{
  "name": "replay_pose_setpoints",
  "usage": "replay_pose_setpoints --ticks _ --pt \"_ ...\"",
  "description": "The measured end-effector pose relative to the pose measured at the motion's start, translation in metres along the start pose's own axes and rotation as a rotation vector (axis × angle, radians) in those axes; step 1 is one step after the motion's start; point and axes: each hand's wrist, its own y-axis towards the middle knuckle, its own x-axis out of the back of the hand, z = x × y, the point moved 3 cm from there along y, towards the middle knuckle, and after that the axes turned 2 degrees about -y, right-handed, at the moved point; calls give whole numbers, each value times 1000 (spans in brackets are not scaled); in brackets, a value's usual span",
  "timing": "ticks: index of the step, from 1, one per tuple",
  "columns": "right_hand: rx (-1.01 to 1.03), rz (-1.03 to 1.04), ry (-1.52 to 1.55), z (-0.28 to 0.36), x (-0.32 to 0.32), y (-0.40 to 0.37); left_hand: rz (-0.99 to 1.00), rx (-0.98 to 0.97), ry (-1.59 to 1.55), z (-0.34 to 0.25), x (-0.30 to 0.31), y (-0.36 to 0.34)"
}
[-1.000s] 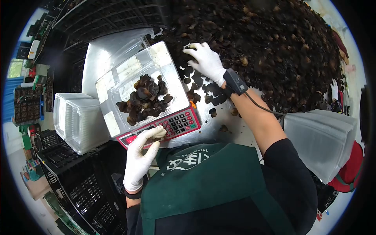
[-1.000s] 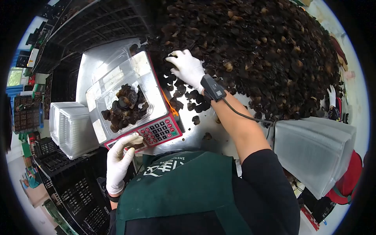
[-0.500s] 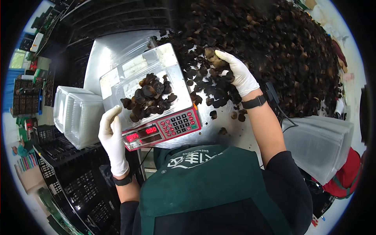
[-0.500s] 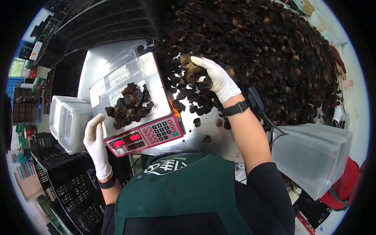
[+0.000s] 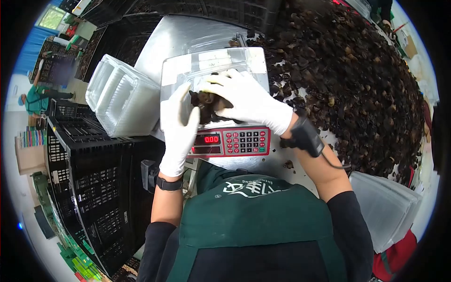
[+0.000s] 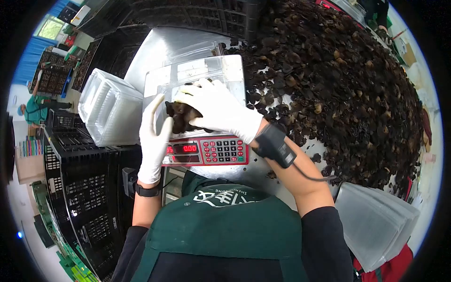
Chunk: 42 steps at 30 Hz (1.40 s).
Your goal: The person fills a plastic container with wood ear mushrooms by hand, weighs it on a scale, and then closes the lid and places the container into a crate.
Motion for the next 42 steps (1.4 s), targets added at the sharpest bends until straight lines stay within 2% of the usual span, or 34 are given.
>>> replay_pose_setpoints --ticks 1,4,5,8,10,11,13,16,18,20,24,30,34,36,39,42 --pt "-48 75 34 1 -2 -1 47 -8 72 -2 -3 -1" --pt "-75 -3 152 1 17 -7 50 -15 -75 -1 -11 -3" --pt "-119 28 185 3 28 -8 45 -25 -70 2 -12 -5" --pt "-216 -66 161 3 53 -17 60 -57 5 4 -12 -4" --pt "-258 -218 259 -9 67 -34 99 -71 135 -7 -5 -2" --pt "-318 -315 310 -14 74 -43 67 -97 131 -8 -3 -1" --pt "-597 -400 304 -45 75 -80 7 -150 113 -10 -3 2" --pt "-902 -522 195 -95 70 -153 76 -151 -38 -22 -6 14" --pt "-974 -532 86 -107 70 -185 202 -92 -114 -26 -15 23" --pt "-953 -539 69 -111 68 -196 291 -197 62 -38 -24 31" --pt "-821 -515 32 -118 62 -170 375 -219 219 -41 -39 42" --pt "-557 -197 -370 -161 34 -86 396 -191 228 -41 -40 45" --pt "-551 -18 -555 -190 4 -42 378 -156 215 -40 -35 44" --pt "-568 146 -491 -198 -8 -38 340 -172 235 -41 -32 44" --pt "-453 -110 -248 -211 -8 -52 304 -172 175 -43 -27 42" --pt "-439 -198 -259 -216 10 -79 284 -175 107 -38 -22 38"
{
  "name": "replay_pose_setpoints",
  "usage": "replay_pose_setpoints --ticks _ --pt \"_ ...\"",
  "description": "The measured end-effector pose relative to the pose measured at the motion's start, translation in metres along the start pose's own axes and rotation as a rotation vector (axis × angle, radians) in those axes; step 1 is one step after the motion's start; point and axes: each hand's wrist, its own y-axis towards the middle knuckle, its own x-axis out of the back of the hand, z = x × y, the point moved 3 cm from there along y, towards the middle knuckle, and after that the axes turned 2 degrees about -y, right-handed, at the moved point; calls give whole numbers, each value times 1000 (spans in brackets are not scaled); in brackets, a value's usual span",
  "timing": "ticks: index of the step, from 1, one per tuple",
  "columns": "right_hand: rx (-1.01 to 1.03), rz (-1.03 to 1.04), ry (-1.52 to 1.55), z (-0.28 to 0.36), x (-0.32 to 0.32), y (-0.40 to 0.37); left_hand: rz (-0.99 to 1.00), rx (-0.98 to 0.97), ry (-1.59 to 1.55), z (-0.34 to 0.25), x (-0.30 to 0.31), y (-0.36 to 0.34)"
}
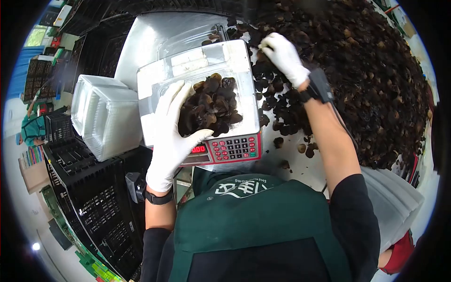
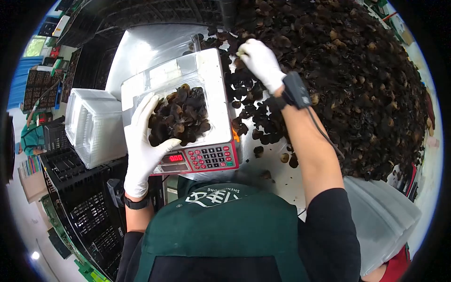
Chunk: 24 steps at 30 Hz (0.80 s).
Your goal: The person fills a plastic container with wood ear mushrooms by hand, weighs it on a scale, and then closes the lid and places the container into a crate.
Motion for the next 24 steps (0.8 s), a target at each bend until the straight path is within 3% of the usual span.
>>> replay_pose_setpoints --ticks 6,10,12,15,18,24 --pt "-205 -185 109 -37 58 -40 -17 -57 -93 -10 1 5" --pt "-331 -247 54 -54 77 -49 60 -130 214 -29 -20 15" --pt "-284 -305 18 -55 82 -49 -28 -152 255 -29 -27 18" --pt "-363 -263 -38 -51 84 -37 -79 -101 196 -33 -18 23" --pt "-200 -192 -190 -35 79 -12 -108 -22 151 -27 -13 21" --pt "-264 41 -258 -27 36 37 -196 241 -225 -16 -7 17"
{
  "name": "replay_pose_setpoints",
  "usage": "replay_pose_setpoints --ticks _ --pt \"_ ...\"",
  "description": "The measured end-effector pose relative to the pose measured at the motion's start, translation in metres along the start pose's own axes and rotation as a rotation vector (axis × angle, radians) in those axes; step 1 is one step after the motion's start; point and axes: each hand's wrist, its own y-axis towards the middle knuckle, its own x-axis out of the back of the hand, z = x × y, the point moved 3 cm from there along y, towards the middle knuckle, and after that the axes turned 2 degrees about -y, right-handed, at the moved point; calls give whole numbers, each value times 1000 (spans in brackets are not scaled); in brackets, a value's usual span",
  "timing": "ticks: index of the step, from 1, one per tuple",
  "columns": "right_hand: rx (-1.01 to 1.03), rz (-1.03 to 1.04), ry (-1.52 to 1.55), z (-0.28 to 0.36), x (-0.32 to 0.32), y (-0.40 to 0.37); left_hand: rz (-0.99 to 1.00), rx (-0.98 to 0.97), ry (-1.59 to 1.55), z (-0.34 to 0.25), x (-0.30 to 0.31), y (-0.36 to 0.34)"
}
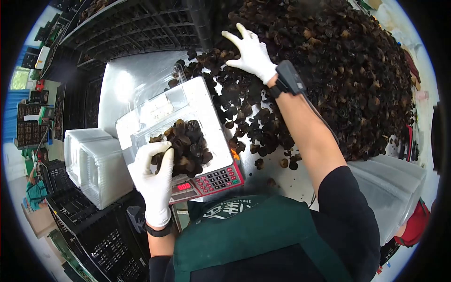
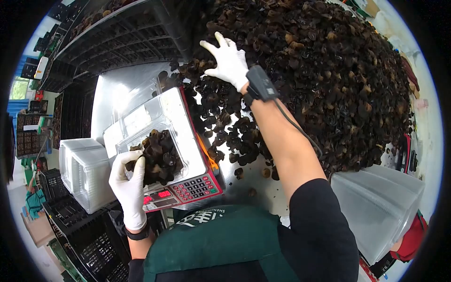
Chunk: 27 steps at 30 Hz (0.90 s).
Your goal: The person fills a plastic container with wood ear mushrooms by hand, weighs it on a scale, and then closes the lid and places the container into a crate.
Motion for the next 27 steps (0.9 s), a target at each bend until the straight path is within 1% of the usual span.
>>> replay_pose_setpoints --ticks 2,4,7,8,9,10,11,12,14,15,16,17,18,19,20,21,22,23,25,26,27 --pt "-7 -36 39 -7 -10 7 -38 59 -226 9 5 -1" --pt "-18 -37 132 -27 -21 15 -48 257 -476 10 12 -4" --pt "-45 -132 361 -48 -8 10 -81 283 -728 22 24 -5" --pt "-67 -166 456 -50 3 2 -6 282 -910 20 24 -3" --pt "-140 -107 607 -53 11 -3 0 358 -1044 18 25 -3" --pt "-394 119 941 -45 30 -15 11 438 -1178 15 25 -4" --pt "-481 169 1112 -45 37 -27 -54 558 -1189 13 24 -8" --pt "-567 212 1285 -48 42 -37 32 517 -1112 5 21 -8" --pt "-614 342 1662 -53 46 -56 201 419 -956 -11 12 -8" --pt "-616 384 1738 -49 57 -66 258 378 -826 -23 1 -8" --pt "-584 424 1838 -51 63 -72 363 324 -747 -29 -12 -9" --pt "-548 465 1938 -54 67 -81 448 372 -795 -36 -28 -14" --pt "-509 506 2036 -56 70 -89 608 360 -736 -48 -43 -19" --pt "-466 526 2087 -54 76 -95 765 358 -707 -53 -60 -28" --pt "-514 483 2086 -55 84 -103 899 265 -651 -54 -80 -37" --pt "-561 442 2084 -45 99 -110 974 234 -657 -53 -107 -49" --pt "-606 401 2082 -38 111 -116 1002 165 -632 -47 -134 -63" --pt "-610 387 2065 -35 117 -120 1047 129 -566 -56 -154 -74" --pt "-619 361 2033 -29 127 -129 1201 -19 -530 -59 -208 -121" --pt "-605 350 2016 -25 132 -133 1382 56 -595 -75 -208 -144" --pt "-591 341 2000 -20 136 -137 1697 114 -519 -96 -199 -156"
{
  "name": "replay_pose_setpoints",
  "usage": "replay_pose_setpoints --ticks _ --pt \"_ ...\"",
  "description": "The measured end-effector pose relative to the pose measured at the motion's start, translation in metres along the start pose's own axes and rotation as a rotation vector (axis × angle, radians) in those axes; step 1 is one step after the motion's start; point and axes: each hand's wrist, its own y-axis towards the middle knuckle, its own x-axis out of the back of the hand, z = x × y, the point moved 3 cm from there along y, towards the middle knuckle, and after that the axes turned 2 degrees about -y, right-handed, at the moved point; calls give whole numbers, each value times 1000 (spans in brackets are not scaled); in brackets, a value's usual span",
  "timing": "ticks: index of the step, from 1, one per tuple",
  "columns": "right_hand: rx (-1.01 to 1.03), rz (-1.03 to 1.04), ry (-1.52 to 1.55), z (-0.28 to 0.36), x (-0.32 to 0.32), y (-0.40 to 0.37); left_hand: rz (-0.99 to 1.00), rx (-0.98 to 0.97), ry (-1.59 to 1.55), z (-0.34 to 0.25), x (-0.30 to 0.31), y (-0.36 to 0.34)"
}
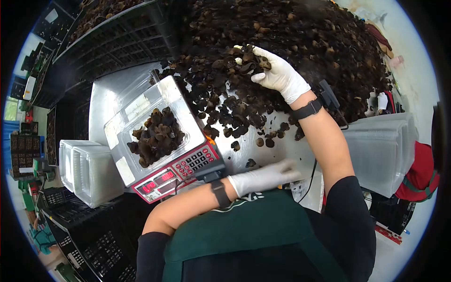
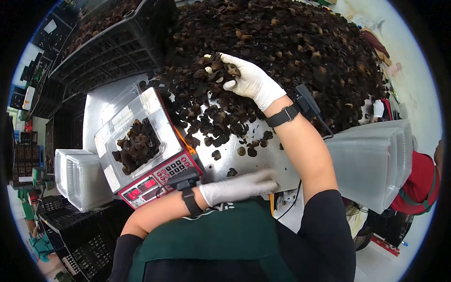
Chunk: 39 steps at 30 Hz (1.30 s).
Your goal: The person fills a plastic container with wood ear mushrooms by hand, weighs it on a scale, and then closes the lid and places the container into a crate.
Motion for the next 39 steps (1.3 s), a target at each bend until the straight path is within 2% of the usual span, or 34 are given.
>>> replay_pose_setpoints --ticks 1,3,4,5,7,9,10,11,12,13,14,17,18,19,20,21,22,23,25,27,29,31,33,34,35,36,37,38,39 --pt "13 2 -16 -2 -5 -4 68 23 95 7 -16 1" --pt "10 -69 -12 -12 -14 -12 -149 -216 297 1 -13 -12" --pt "-1 -90 6 -16 -21 -17 -289 -299 294 -4 -2 -22" --pt "-12 -107 25 -21 -27 -20 -432 -379 293 -12 14 -35" --pt "-38 -73 51 -37 -35 -21 -936 -607 647 -53 39 -78" --pt "-19 56 79 -54 -56 -23 -1278 -696 1044 -77 62 -112" --pt "22 -84 90 -68 -80 -21 -1358 -679 1128 -83 67 -123" --pt "31 12 75 -80 -88 -17 -1439 -656 1216 -86 71 -134" --pt "47 7 83 -89 -102 -16 -1465 -545 1284 -87 72 -141" --pt "59 2 89 -97 -115 -14 -1492 -521 1351 -83 75 -146" --pt "56 159 53 -103 -123 -10 -1523 -489 1409 -76 76 -153" --pt "12 147 -76 -116 -152 6 -1586 -412 1531 -64 81 -183" --pt "484 222 -605 -110 -166 10 -1592 -399 1550 -62 84 -194" --pt "408 251 -632 -116 -172 12 -1593 -390 1564 -58 86 -204" --pt "409 280 -680 -119 -184 17 -1577 -406 1494 -55 90 -216" --pt "408 294 -725 -123 -192 24 -1605 -551 1368 -48 98 -226" --pt "423 302 -769 -125 -198 32 -1629 -550 1223 -43 101 -238" --pt "342 255 -808 -125 -204 40 -1647 -549 1078 -38 103 -249" --pt "570 366 -1093 -148 -195 71 -1708 -414 619 -13 105 -266" --pt "545 443 -1380 -156 -188 71 -1777 -316 508 20 113 -276" --pt "681 416 -1277 -158 -184 73 -1839 -235 373 44 112 -282" --pt "818 358 -1148 -140 -189 55 -1862 -357 197 39 97 -284" --pt "848 177 -1250 -112 -192 22 -1900 -543 72 30 84 -279" --pt "780 165 -1221 -108 -187 8 -1916 -530 120 23 75 -274" --pt "711 153 -1190 -106 -180 -6 -1873 -513 318 13 65 -267" --pt "510 178 -1069 -110 -174 -22 -1755 -557 326 0 56 -255" --pt "312 201 -943 -116 -168 -40 -1627 -608 506 -4 50 -240" --pt "-54 165 -612 -127 -156 -61 -1332 -597 965 -18 42 -207" --pt "-405 116 -267 -138 -145 -83 -1193 -558 795 -18 38 -189"
